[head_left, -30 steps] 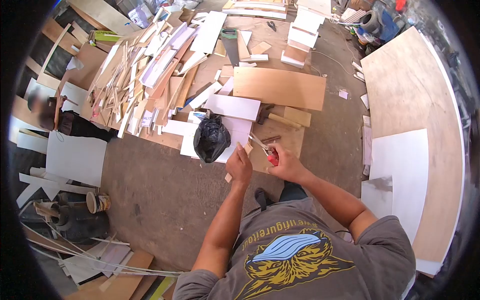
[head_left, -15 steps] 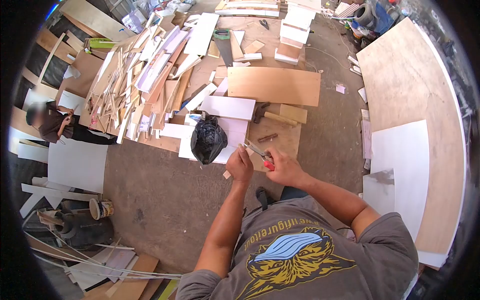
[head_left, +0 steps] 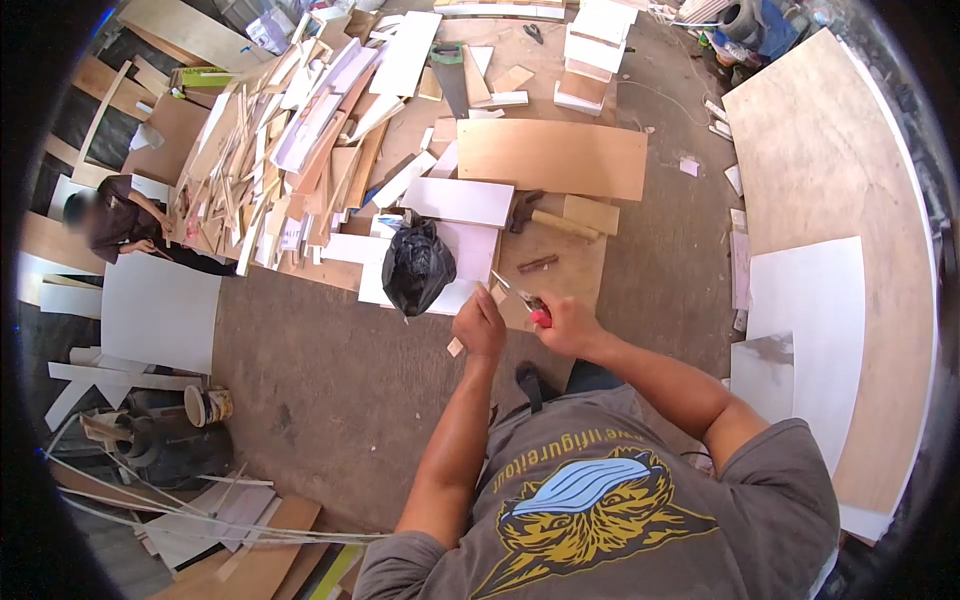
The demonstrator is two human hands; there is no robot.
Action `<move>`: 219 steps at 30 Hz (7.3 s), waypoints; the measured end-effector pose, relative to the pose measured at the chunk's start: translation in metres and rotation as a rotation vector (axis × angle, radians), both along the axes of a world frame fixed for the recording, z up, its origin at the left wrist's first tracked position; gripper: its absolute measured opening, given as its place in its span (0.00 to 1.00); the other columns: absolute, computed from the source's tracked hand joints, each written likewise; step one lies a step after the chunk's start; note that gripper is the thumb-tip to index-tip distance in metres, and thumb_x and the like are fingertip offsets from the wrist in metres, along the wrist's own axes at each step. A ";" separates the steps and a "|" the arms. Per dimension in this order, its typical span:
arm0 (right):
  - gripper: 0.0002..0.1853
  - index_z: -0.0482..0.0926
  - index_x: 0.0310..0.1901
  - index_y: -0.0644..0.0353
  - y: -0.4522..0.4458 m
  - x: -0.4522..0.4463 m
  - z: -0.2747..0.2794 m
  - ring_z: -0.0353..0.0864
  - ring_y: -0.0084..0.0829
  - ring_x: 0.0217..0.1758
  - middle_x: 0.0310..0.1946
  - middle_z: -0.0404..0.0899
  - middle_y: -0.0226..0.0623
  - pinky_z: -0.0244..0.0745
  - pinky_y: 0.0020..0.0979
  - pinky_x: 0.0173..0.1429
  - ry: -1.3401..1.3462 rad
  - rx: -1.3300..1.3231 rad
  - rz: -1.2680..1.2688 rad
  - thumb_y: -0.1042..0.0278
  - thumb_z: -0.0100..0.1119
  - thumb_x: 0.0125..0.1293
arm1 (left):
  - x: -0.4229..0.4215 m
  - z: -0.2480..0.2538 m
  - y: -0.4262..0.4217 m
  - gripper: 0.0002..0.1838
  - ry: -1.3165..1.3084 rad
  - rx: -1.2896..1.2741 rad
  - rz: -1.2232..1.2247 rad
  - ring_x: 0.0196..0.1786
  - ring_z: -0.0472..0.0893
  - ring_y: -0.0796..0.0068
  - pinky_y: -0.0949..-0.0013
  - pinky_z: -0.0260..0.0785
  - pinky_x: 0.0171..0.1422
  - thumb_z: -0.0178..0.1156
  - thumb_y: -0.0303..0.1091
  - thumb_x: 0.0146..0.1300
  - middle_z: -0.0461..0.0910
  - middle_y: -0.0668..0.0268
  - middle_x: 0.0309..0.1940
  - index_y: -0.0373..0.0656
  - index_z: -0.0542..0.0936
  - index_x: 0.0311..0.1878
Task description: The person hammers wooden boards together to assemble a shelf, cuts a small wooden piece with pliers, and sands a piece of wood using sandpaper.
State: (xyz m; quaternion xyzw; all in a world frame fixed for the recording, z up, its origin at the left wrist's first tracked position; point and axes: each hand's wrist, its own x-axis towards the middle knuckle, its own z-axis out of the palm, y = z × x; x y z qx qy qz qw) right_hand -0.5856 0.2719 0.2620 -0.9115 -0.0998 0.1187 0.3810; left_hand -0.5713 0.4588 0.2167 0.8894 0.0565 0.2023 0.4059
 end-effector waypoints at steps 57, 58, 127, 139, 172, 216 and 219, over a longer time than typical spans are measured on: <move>0.22 0.81 0.57 0.54 -0.028 0.023 -0.067 0.87 0.56 0.51 0.48 0.85 0.51 0.82 0.52 0.51 0.040 -0.158 0.040 0.57 0.68 0.63 | 0.008 -0.052 0.014 0.43 0.711 -0.760 -0.081 0.16 0.72 0.74 0.68 0.63 0.19 0.39 0.70 0.83 0.75 0.66 0.17 0.40 0.79 0.26; 0.24 0.80 0.59 0.54 -0.026 0.024 -0.076 0.86 0.56 0.52 0.49 0.85 0.51 0.82 0.53 0.53 0.067 -0.189 -0.004 0.56 0.69 0.63 | 0.009 -0.063 0.016 0.44 0.783 -0.761 -0.040 0.17 0.73 0.74 0.67 0.64 0.20 0.39 0.72 0.82 0.75 0.66 0.18 0.40 0.79 0.27; 0.15 0.87 0.59 0.63 -0.316 -0.224 0.103 0.86 0.46 0.38 0.38 0.86 0.49 0.80 0.41 0.44 -0.394 0.532 -0.152 0.74 0.61 0.74 | -0.253 0.105 -0.322 0.20 0.227 -0.596 -0.594 0.38 0.73 0.84 0.75 0.67 0.43 0.55 0.42 0.85 0.77 0.74 0.35 0.33 0.83 0.63; 0.14 0.87 0.59 0.64 -0.258 -0.292 0.125 0.87 0.41 0.38 0.39 0.87 0.48 0.80 0.37 0.45 -0.470 0.446 -0.085 0.78 0.61 0.75 | -0.320 0.112 -0.272 0.20 0.190 -0.693 -0.583 0.37 0.71 0.84 0.75 0.65 0.41 0.53 0.45 0.87 0.74 0.76 0.33 0.35 0.84 0.58; 0.15 0.86 0.61 0.65 0.147 -0.224 0.121 0.91 0.42 0.44 0.47 0.90 0.54 0.82 0.37 0.49 -0.315 0.674 0.170 0.76 0.60 0.76 | -0.288 0.115 0.120 0.22 0.091 -0.731 -0.358 0.33 0.64 0.86 0.74 0.56 0.36 0.52 0.49 0.87 0.68 0.78 0.29 0.38 0.80 0.44; 0.14 0.85 0.61 0.68 0.364 -0.190 0.149 0.88 0.33 0.48 0.47 0.89 0.45 0.81 0.33 0.56 -0.465 0.389 -0.463 0.76 0.59 0.78 | -0.139 0.095 0.326 0.20 0.319 -0.807 -1.017 0.35 0.72 0.84 0.73 0.66 0.40 0.55 0.45 0.86 0.75 0.75 0.31 0.34 0.84 0.58; 0.14 0.85 0.61 0.67 0.360 -0.190 0.156 0.88 0.33 0.49 0.47 0.89 0.46 0.81 0.33 0.57 -0.447 0.376 -0.478 0.76 0.59 0.78 | -0.136 0.093 0.318 0.20 0.360 -0.842 -1.020 0.35 0.72 0.84 0.74 0.65 0.40 0.54 0.44 0.86 0.75 0.75 0.31 0.35 0.84 0.57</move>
